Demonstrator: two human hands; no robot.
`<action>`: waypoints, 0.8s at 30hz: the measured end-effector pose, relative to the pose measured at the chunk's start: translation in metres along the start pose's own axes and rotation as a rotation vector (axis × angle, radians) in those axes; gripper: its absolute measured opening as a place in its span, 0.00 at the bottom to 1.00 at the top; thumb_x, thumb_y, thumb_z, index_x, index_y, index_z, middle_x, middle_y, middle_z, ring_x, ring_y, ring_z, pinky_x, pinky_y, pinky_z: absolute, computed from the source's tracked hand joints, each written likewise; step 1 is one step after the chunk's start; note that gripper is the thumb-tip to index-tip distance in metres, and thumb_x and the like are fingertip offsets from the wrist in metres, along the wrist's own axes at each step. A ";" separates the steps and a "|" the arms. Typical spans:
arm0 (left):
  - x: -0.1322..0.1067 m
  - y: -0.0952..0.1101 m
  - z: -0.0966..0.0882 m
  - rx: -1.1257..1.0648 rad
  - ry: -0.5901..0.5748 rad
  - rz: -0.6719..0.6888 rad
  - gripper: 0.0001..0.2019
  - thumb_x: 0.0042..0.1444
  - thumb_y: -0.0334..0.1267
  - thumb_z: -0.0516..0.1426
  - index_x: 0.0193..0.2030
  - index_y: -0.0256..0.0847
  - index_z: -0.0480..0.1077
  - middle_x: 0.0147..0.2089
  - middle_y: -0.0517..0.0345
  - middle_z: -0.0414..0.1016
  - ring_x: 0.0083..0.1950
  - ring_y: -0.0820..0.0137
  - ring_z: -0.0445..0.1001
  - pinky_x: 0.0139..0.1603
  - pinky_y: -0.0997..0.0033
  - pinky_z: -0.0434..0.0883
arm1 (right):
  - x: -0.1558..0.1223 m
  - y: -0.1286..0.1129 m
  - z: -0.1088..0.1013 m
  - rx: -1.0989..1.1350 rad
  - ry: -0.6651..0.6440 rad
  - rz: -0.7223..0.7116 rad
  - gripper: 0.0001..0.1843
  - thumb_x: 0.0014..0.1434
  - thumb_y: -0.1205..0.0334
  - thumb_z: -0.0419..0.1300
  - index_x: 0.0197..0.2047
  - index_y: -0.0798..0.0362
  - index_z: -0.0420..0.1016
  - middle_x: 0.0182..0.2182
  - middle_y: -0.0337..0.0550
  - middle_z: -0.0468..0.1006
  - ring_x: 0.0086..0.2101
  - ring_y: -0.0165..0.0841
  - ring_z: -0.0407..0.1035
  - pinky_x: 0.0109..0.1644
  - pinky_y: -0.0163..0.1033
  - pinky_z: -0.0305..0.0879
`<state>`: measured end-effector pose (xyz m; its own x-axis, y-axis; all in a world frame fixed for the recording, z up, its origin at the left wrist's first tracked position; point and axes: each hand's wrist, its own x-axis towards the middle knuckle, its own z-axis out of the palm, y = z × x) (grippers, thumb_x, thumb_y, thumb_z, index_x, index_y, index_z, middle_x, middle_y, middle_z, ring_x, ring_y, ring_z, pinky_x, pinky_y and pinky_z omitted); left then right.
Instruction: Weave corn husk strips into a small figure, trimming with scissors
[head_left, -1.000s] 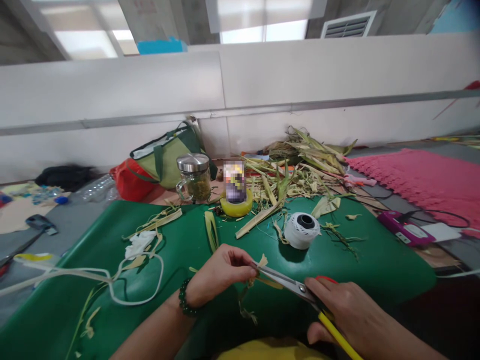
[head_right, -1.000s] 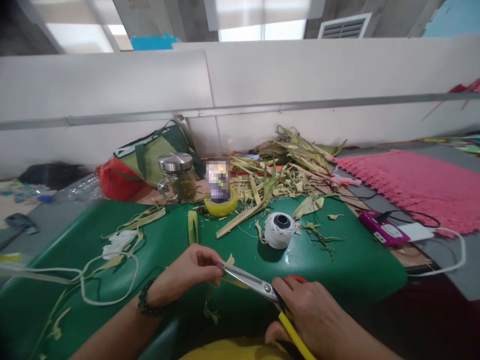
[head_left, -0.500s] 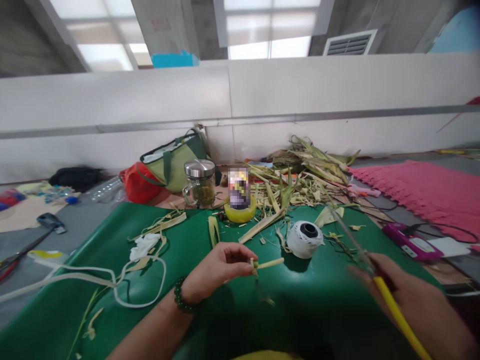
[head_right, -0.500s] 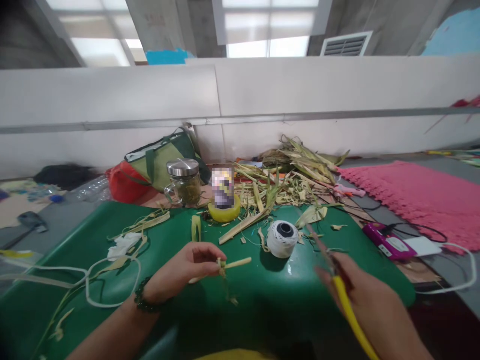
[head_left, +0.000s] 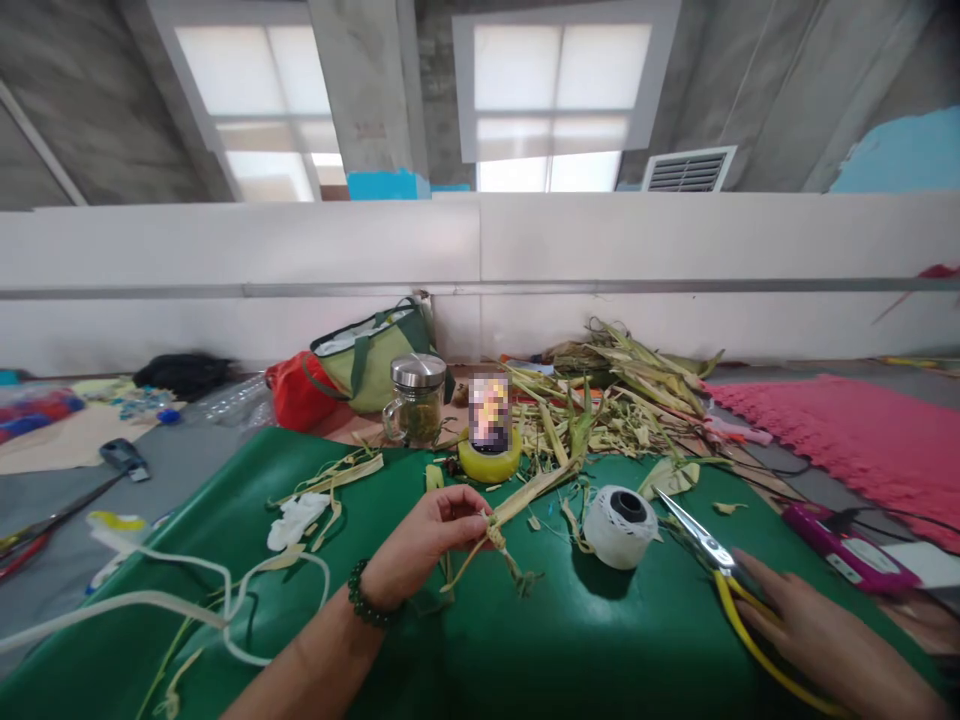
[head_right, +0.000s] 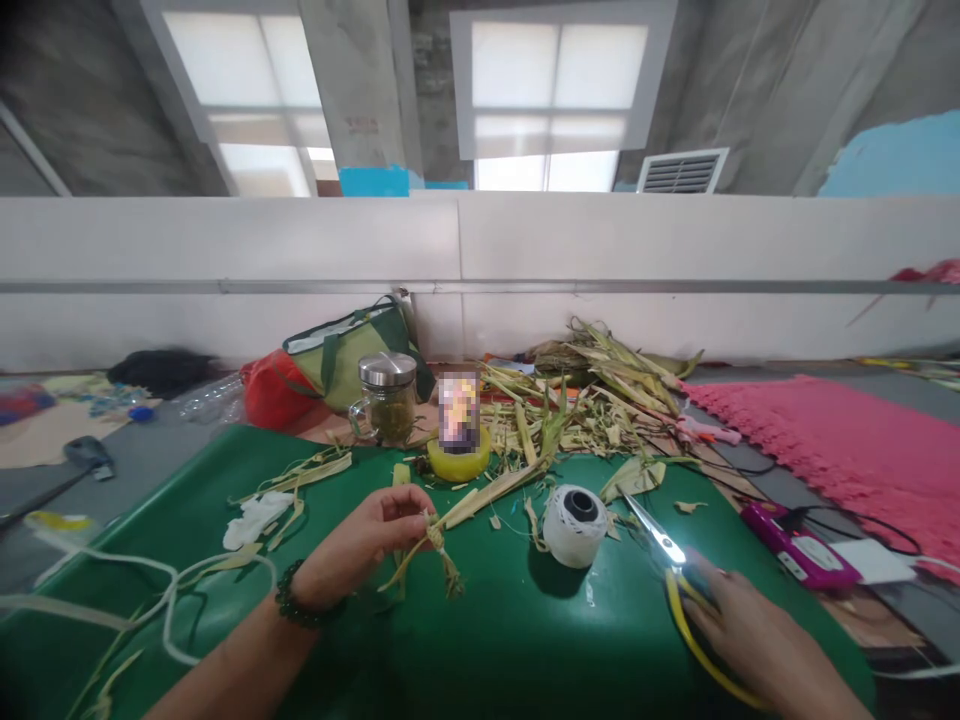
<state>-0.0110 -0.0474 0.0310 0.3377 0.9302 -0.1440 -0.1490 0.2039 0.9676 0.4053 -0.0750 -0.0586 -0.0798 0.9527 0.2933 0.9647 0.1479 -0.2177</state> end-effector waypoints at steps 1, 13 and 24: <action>0.001 0.000 -0.001 0.016 -0.012 0.019 0.15 0.38 0.42 0.68 0.28 0.35 0.71 0.25 0.61 0.73 0.27 0.75 0.71 0.32 0.77 0.68 | 0.000 -0.003 -0.007 -0.015 -0.028 -0.006 0.11 0.55 0.55 0.55 0.37 0.46 0.78 0.20 0.47 0.78 0.20 0.43 0.74 0.19 0.39 0.63; -0.014 0.008 0.040 0.631 -0.040 0.350 0.04 0.49 0.35 0.61 0.29 0.39 0.77 0.32 0.53 0.78 0.36 0.66 0.74 0.40 0.71 0.69 | 0.029 -0.212 -0.021 1.262 -0.175 0.104 0.17 0.46 0.47 0.65 0.29 0.53 0.72 0.25 0.42 0.75 0.26 0.34 0.72 0.31 0.38 0.72; -0.011 -0.037 0.026 0.479 0.250 0.400 0.20 0.43 0.46 0.65 0.44 0.43 0.77 0.53 0.49 0.73 0.55 0.55 0.68 0.58 0.57 0.62 | 0.042 -0.223 0.010 1.698 -0.140 0.380 0.23 0.33 0.52 0.74 0.26 0.53 0.67 0.21 0.33 0.70 0.22 0.27 0.68 0.27 0.33 0.67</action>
<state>0.0154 -0.0731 0.0021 0.1085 0.9603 0.2571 0.2306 -0.2759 0.9331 0.1845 -0.0650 -0.0067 -0.0385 0.9977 -0.0566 -0.3716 -0.0669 -0.9260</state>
